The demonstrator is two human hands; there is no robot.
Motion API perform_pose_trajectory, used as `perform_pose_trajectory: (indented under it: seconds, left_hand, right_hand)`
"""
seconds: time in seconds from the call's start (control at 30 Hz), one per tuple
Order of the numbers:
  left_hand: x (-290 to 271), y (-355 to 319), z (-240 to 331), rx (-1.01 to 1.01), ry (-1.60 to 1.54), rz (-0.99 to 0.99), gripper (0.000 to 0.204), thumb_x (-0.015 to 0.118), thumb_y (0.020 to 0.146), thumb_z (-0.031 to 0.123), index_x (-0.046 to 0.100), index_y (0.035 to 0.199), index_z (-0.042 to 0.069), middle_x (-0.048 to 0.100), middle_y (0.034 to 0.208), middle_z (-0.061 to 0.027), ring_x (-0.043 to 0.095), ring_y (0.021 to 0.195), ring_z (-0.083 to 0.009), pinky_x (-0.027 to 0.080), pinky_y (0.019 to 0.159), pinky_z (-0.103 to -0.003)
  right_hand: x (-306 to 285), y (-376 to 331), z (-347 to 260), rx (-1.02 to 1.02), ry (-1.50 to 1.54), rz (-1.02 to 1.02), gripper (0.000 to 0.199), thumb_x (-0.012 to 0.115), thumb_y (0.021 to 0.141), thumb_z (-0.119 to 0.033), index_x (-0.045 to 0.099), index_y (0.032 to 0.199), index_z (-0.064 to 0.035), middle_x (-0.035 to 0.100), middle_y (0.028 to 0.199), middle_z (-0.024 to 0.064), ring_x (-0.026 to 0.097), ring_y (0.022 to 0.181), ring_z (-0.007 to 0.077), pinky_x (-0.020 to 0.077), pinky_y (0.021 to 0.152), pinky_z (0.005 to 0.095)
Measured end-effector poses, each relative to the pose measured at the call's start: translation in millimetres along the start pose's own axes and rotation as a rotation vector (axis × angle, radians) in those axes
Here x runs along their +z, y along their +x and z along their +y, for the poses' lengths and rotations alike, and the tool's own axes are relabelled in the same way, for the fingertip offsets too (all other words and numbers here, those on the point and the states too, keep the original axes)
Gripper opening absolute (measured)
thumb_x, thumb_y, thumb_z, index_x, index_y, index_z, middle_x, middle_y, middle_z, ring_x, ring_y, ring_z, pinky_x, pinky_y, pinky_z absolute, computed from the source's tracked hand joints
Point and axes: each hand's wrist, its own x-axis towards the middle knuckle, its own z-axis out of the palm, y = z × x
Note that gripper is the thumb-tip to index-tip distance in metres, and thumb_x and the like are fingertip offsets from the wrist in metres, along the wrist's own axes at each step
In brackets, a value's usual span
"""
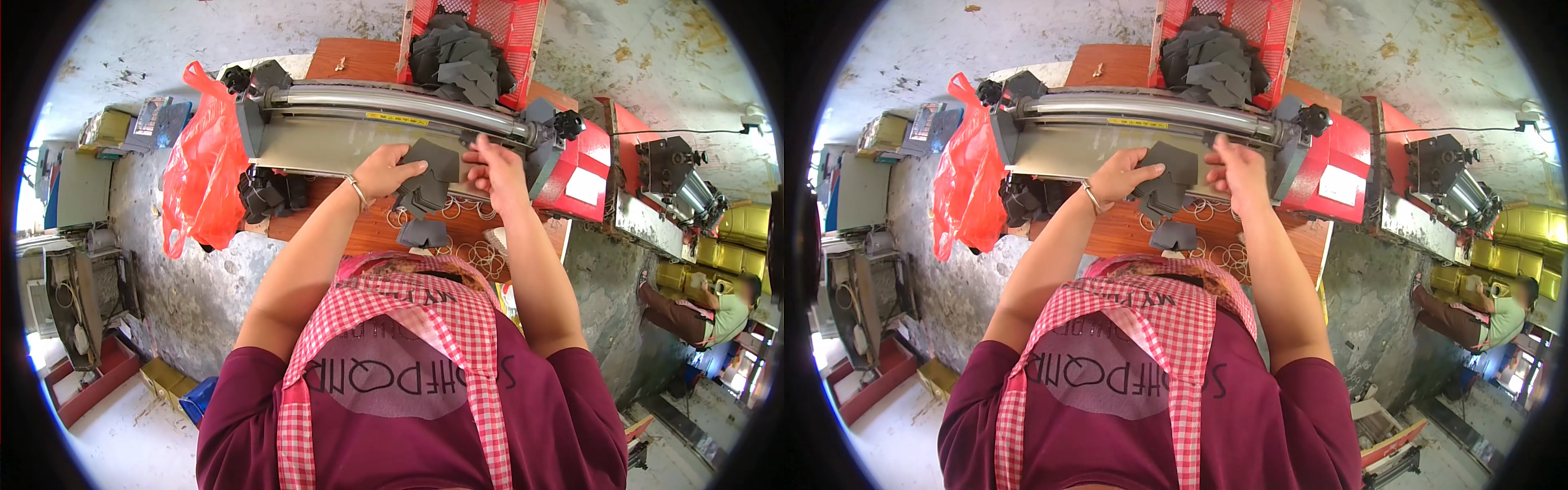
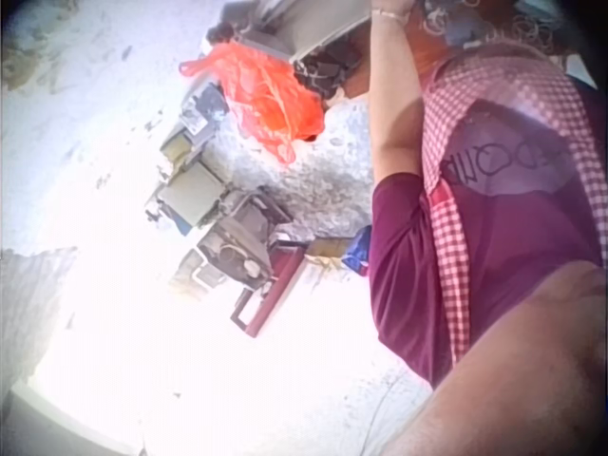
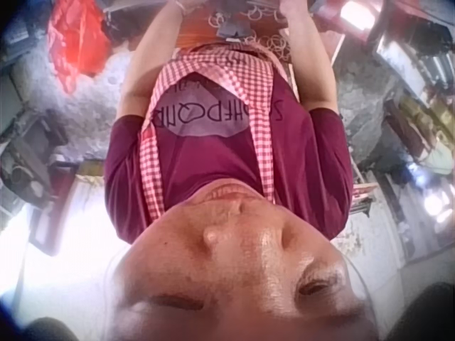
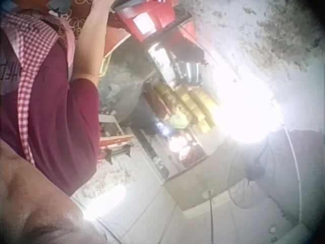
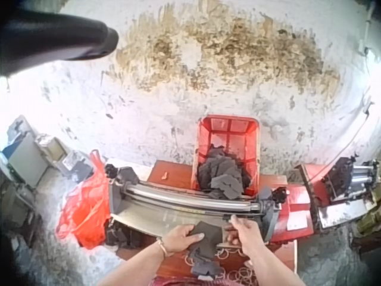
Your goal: Applying adhesive or coating to small grey shoe component pieces using a roller machine.
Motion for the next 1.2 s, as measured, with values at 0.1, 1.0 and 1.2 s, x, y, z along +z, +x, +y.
perform_pose_trajectory:
  seconds: [0.1,1.0,1.2]
  left_hand:
    - [6.5,-5.7,14.6,-0.020,-0.009,-0.014,0.026,0.062,0.088,0.016,0.058,0.106,-0.002,0.064,0.086,-0.0042,0.059,0.072,-0.0074,0.048,0.061,-0.022]
    - [4.5,2.4,-5.9,0.126,0.027,0.041,0.025,0.064,0.087,0.022,0.061,0.099,0.000,0.064,0.072,-0.0073,0.056,0.066,-0.0071,0.046,0.059,-0.023]
    - [-6.2,15.9,-24.6,0.091,0.095,0.044,0.025,0.063,0.088,0.020,0.060,0.101,-0.001,0.061,0.072,-0.0027,0.052,0.061,-0.0058,0.042,0.052,-0.023]
  right_hand:
    - [-7.4,1.0,5.8,-0.021,-0.275,-0.242,0.021,0.068,0.084,-0.021,0.061,0.081,-0.0014,0.057,0.063,0.0043,0.047,0.048,0.0060,0.0310,0.040,0.0184]
    - [-7.2,14.0,14.3,-0.054,-0.270,-0.179,0.019,0.067,0.084,-0.017,0.063,0.085,0.0017,0.061,0.066,0.0052,0.049,0.049,0.0073,0.0318,0.040,0.0191]
    - [7.6,-6.6,-5.1,0.058,-0.125,-0.090,0.020,0.069,0.083,-0.019,0.062,0.087,-0.0009,0.062,0.070,0.0081,0.049,0.047,0.0082,0.0332,0.038,0.0210]
